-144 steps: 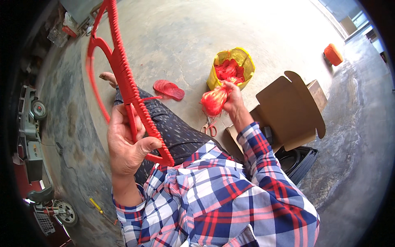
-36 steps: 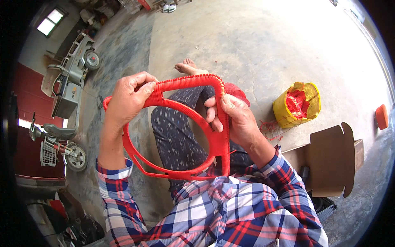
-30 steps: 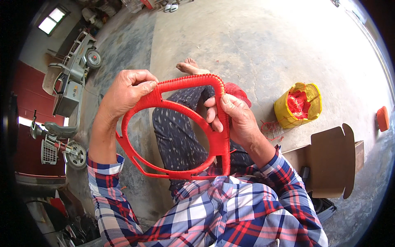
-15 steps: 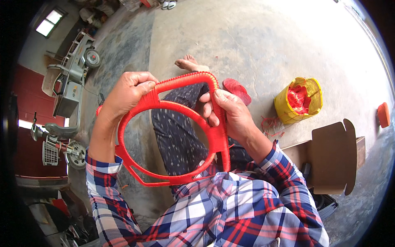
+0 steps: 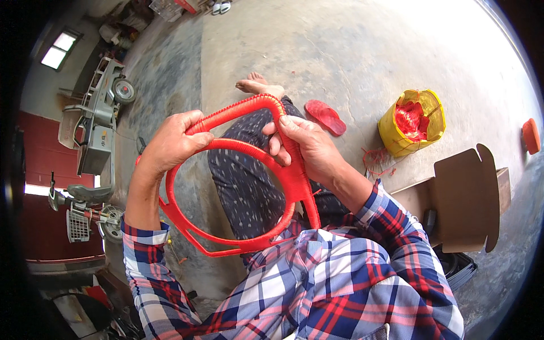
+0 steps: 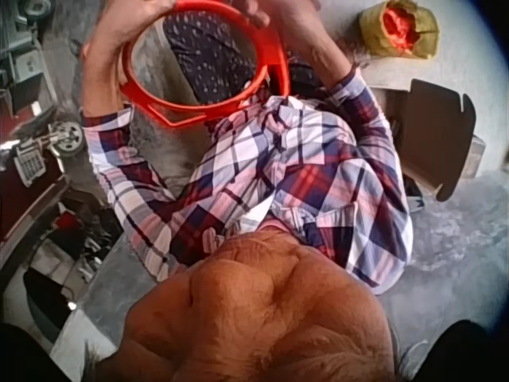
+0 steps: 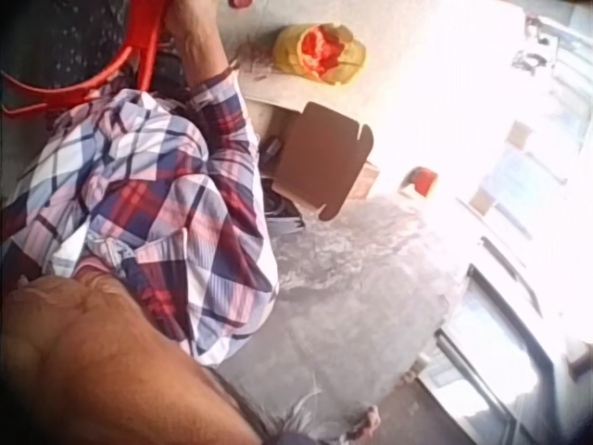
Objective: The person weaves red string around sections of a plastic frame by hand, trims the string with scissors, and combines the pieces to wrap the full frame before setting it on the ground.
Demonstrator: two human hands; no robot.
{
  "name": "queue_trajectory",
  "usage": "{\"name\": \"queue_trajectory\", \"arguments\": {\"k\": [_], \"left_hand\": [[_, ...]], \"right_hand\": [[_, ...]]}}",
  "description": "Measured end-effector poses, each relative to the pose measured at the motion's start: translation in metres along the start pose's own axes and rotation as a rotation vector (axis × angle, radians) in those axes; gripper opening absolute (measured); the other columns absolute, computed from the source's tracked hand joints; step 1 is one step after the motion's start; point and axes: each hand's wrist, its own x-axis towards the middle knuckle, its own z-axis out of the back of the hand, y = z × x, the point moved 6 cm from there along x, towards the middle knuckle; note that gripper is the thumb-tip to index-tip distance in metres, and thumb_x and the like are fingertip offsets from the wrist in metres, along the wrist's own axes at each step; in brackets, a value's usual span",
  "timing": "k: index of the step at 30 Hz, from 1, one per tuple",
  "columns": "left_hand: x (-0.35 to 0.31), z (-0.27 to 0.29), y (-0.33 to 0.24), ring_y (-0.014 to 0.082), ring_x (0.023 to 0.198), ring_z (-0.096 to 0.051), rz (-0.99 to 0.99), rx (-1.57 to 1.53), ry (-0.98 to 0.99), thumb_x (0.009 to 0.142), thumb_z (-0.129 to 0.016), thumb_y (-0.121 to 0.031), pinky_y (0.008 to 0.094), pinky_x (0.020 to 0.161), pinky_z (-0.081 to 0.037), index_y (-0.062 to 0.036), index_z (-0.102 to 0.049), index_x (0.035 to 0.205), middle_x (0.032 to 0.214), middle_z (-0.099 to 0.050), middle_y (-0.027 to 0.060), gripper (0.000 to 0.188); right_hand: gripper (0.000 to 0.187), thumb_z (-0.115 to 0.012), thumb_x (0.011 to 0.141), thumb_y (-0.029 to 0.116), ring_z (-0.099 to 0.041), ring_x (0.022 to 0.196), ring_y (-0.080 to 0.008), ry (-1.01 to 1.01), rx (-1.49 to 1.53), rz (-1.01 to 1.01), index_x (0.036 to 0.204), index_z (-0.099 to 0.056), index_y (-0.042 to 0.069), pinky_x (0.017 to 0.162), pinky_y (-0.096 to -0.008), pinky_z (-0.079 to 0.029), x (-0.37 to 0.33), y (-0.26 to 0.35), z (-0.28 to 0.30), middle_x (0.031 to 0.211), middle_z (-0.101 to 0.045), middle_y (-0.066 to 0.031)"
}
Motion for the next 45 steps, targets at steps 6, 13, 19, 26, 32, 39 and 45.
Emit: {"name": "queue_trajectory", "arguments": {"k": [6,13,19,26,32,39,45], "left_hand": [[0.001,-0.001,-0.004,0.0314,0.067,-0.062,0.097,0.134,0.003,0.066,-0.063,-0.029,0.0396,0.064,-0.046,-0.0024,-0.062,0.082,0.068,-0.061,0.0172,0.031],[0.003,-0.002,-0.008,0.0274,0.069,-0.064,0.06,0.235,-0.027,0.07,-0.062,-0.022,0.0381,0.065,-0.047,-0.0036,-0.064,0.085,0.071,-0.064,0.0137,0.024],[0.006,-0.004,0.009,0.0068,0.069,-0.051,-0.042,-0.22,0.186,0.076,-0.06,-0.005,0.0244,0.064,-0.043,-0.0001,-0.061,0.093,0.075,-0.057,-0.0023,0.018],[0.021,-0.007,0.016,0.0122,0.073,-0.059,0.024,-0.255,0.108,0.076,-0.066,-0.008,0.0268,0.067,-0.047,0.004,-0.063,0.096,0.079,-0.065,0.0076,0.024],[0.029,-0.013,0.032,0.0059,0.071,-0.056,0.078,-0.499,0.167,0.087,-0.057,-0.012,0.021,0.064,-0.045,0.0016,-0.061,0.1,0.081,-0.063,0.0009,0.019],[0.029,-0.01,0.039,0.0079,0.073,-0.059,0.078,-0.61,0.291,0.09,-0.057,-0.014,0.0228,0.067,-0.047,-0.0003,-0.065,0.098,0.085,-0.065,0.0033,0.018],[0.034,-0.013,0.031,0.0061,0.072,-0.057,0.108,-0.426,0.196,0.088,-0.055,-0.008,0.0211,0.066,-0.046,0.0019,-0.064,0.103,0.083,-0.065,0.003,0.02]], "right_hand": [[0.033,-0.047,0.098,0.03,-0.047,0.054,-0.0091,-0.027,-0.026,0.003,0.104,-0.058,0.0,0.055,-0.0237,-0.041,0.0,-0.002,0.0,0.071,-0.06,-0.0045],[0.033,-0.049,0.097,0.031,-0.048,0.055,-0.0096,-0.038,-0.016,0.007,0.104,-0.058,0.001,0.055,-0.0239,-0.041,0.001,-0.003,0.005,0.071,-0.06,-0.0043],[0.033,-0.047,0.098,0.031,-0.049,0.055,-0.0096,-0.014,-0.006,0.0,0.103,-0.058,0.001,0.056,-0.0234,-0.042,0.002,-0.004,0.005,0.072,-0.06,-0.0044],[0.03,-0.044,0.099,0.029,-0.047,0.056,-0.0096,-0.063,0.009,0.001,0.103,-0.057,0.002,0.058,-0.0243,-0.042,0.005,-0.01,0.009,0.072,-0.058,-0.0029],[0.029,-0.045,0.099,0.028,-0.047,0.057,-0.0101,-0.041,0.04,-0.027,0.104,-0.057,0.002,0.057,-0.0248,-0.041,0.006,-0.013,0.012,0.072,-0.057,-0.003],[0.03,-0.046,0.098,0.028,-0.048,0.056,-0.0104,-0.058,0.058,-0.044,0.105,-0.057,0.002,0.055,-0.0243,-0.041,0.007,-0.017,0.018,0.072,-0.058,-0.0032],[0.03,-0.045,0.098,0.029,-0.048,0.054,-0.0101,-0.12,0.038,-0.072,0.105,-0.057,0.002,0.054,-0.0247,-0.041,0.01,-0.022,0.027,0.071,-0.058,-0.003]]}}
